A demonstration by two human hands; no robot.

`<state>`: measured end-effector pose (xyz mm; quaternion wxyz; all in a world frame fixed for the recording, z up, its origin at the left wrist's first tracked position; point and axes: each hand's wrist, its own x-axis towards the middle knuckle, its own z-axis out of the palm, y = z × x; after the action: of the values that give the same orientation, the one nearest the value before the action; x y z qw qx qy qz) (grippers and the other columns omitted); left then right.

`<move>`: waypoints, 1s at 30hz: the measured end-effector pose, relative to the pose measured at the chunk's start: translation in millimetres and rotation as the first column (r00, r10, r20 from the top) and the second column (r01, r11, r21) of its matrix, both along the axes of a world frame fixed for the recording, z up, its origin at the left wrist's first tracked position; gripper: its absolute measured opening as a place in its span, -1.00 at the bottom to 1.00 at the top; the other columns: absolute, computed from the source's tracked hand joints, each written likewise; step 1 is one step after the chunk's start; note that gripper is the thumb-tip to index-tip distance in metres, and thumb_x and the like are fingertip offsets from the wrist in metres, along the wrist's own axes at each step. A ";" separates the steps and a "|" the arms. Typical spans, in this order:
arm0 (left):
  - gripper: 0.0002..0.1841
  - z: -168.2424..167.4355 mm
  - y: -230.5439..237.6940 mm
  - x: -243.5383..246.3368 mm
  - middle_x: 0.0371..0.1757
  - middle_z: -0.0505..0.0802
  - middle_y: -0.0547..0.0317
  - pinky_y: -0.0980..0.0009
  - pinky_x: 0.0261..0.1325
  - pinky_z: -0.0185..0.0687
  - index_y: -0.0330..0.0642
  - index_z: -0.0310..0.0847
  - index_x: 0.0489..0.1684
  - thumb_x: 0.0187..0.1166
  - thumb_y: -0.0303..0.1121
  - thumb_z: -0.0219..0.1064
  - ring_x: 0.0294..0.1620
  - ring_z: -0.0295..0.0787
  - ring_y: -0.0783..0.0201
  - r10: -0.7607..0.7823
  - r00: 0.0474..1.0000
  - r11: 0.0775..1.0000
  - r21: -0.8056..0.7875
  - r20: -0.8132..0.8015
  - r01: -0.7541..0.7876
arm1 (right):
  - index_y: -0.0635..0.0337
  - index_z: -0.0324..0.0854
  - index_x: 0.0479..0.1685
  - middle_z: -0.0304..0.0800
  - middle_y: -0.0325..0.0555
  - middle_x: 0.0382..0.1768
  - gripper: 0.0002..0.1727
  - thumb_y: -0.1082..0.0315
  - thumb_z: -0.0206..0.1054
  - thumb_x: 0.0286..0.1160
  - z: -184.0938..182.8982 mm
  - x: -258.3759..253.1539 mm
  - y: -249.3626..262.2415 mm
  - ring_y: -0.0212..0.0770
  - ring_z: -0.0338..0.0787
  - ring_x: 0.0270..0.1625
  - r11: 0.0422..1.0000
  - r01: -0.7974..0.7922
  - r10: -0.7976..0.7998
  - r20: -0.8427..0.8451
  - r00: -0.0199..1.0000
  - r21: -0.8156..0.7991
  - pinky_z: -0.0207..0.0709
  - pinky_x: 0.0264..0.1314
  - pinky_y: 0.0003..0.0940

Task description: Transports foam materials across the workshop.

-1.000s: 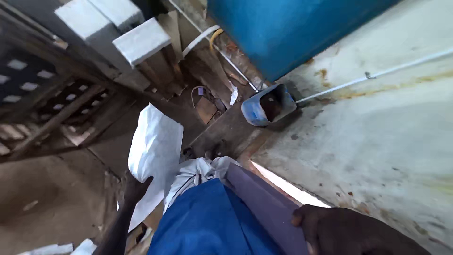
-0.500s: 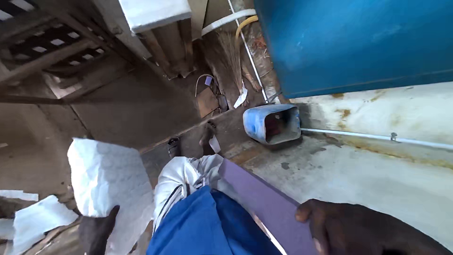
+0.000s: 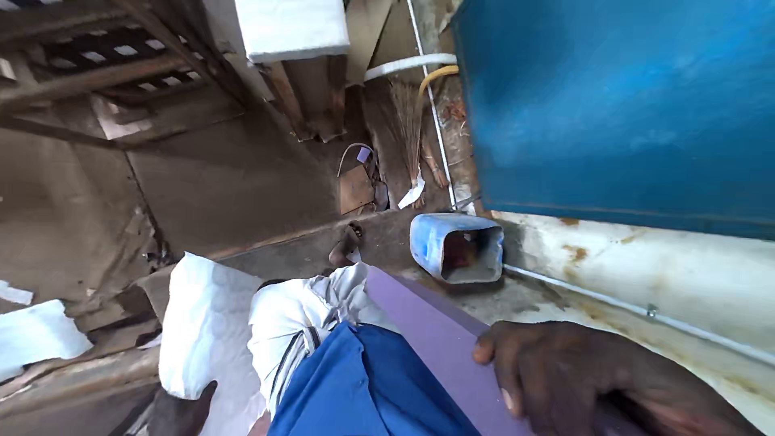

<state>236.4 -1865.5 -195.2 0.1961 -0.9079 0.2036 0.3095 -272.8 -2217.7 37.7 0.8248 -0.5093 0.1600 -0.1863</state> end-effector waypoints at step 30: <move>0.25 -56.8 115.3 -181.9 0.65 0.52 -0.32 -0.49 0.48 0.34 -0.23 0.10 0.83 0.05 0.20 0.69 0.64 0.44 -0.31 0.666 0.746 0.722 -0.238 -0.017 -0.650 | 0.12 0.73 -0.18 0.85 -0.09 -0.16 -0.17 -0.54 0.05 0.44 59.9 116.5 -68.2 -0.06 0.78 0.23 0.721 -0.579 0.644 0.059 0.763 -0.382 0.37 0.67 0.10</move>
<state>54.5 -1750.2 -252.0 -0.0256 -0.9474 -0.1045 0.3015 -156.3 -2285.9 97.5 0.7495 -0.6484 -0.1307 0.0256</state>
